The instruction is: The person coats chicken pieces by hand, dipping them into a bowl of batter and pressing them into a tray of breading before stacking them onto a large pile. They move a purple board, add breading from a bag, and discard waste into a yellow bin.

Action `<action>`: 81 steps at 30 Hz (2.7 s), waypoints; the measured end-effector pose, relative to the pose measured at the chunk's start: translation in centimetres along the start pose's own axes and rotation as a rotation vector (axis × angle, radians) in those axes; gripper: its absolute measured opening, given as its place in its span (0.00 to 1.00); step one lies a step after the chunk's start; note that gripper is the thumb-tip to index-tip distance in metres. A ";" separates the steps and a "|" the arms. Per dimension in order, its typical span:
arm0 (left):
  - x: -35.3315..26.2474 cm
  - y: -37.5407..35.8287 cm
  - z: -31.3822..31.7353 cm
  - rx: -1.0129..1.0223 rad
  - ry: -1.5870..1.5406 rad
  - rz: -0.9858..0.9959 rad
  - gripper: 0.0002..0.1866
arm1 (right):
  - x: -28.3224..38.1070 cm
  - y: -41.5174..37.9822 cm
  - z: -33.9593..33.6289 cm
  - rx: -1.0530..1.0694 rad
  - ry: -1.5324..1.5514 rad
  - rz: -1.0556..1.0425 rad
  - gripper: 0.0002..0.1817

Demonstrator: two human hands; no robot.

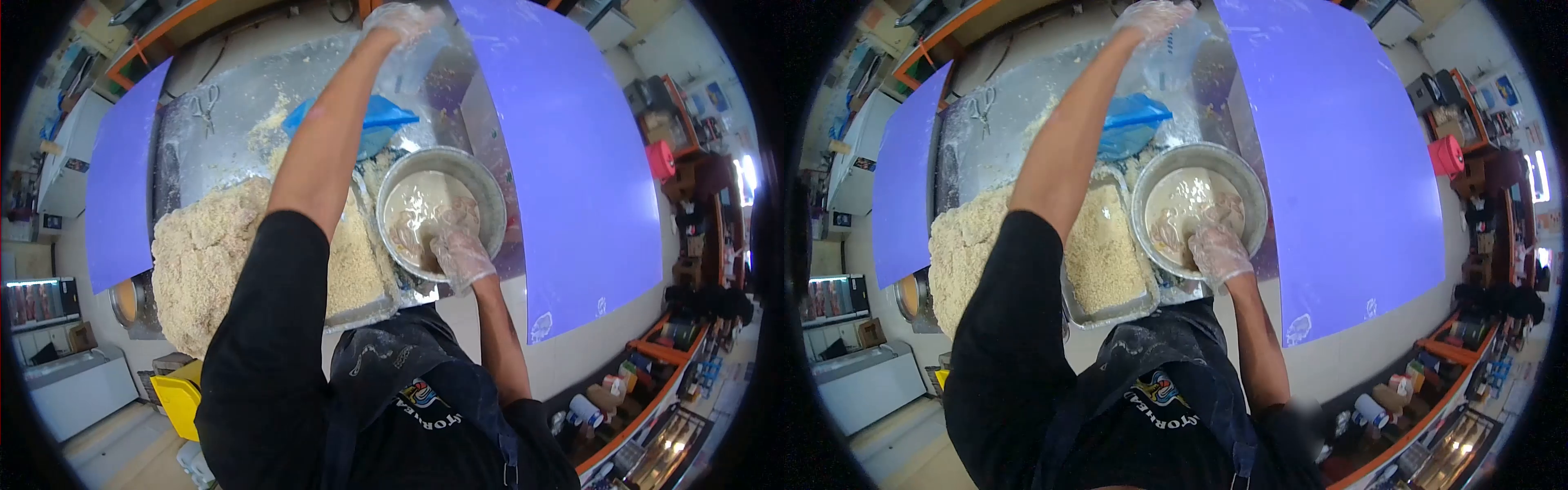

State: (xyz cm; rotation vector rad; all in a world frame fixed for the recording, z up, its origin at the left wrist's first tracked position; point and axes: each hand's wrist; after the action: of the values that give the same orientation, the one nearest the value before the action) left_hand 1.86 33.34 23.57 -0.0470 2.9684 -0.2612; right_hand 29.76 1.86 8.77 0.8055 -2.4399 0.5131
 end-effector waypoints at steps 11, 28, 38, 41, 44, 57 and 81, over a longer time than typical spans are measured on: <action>3.0 -33.5 16.3 -0.217 -1.228 -0.508 0.46 | 4.2 7.5 3.1 0.260 -0.206 -0.068 0.15; 6.7 -35.8 26.8 -0.204 -0.772 -0.689 0.20 | -0.9 7.1 -0.1 -0.061 0.876 0.060 0.11; 7.6 -33.9 22.6 -0.195 -0.436 -0.771 0.21 | 0.6 6.9 -3.7 -0.202 0.380 0.098 0.16; 6.3 -34.7 23.7 -0.300 -0.654 -0.752 0.23 | -2.7 6.9 -0.8 -0.171 0.020 0.123 0.19; 6.4 -35.4 26.3 -0.106 -0.647 -0.748 0.30 | 0.5 6.4 -0.3 0.334 -0.400 0.125 0.21; 5.7 -38.1 31.9 0.133 -0.521 -0.668 0.23 | -2.2 7.9 -0.8 0.024 -0.051 0.180 0.25; 2.6 -38.3 24.0 0.048 -0.163 -0.586 0.46 | -8.3 8.1 2.8 0.112 0.176 -0.036 0.15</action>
State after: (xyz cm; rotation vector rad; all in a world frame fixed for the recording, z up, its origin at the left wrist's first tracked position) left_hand 3.84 -8.57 6.54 -0.8900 2.7110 -0.3742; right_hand 29.40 10.22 0.20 0.8124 -2.2483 0.6817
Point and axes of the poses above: each hand's wrist, its own y-axis towards the middle knuckle, its own z-axis out of the palm, x = y × z, and after that the axes turned 8 degrees about -z, right-handed
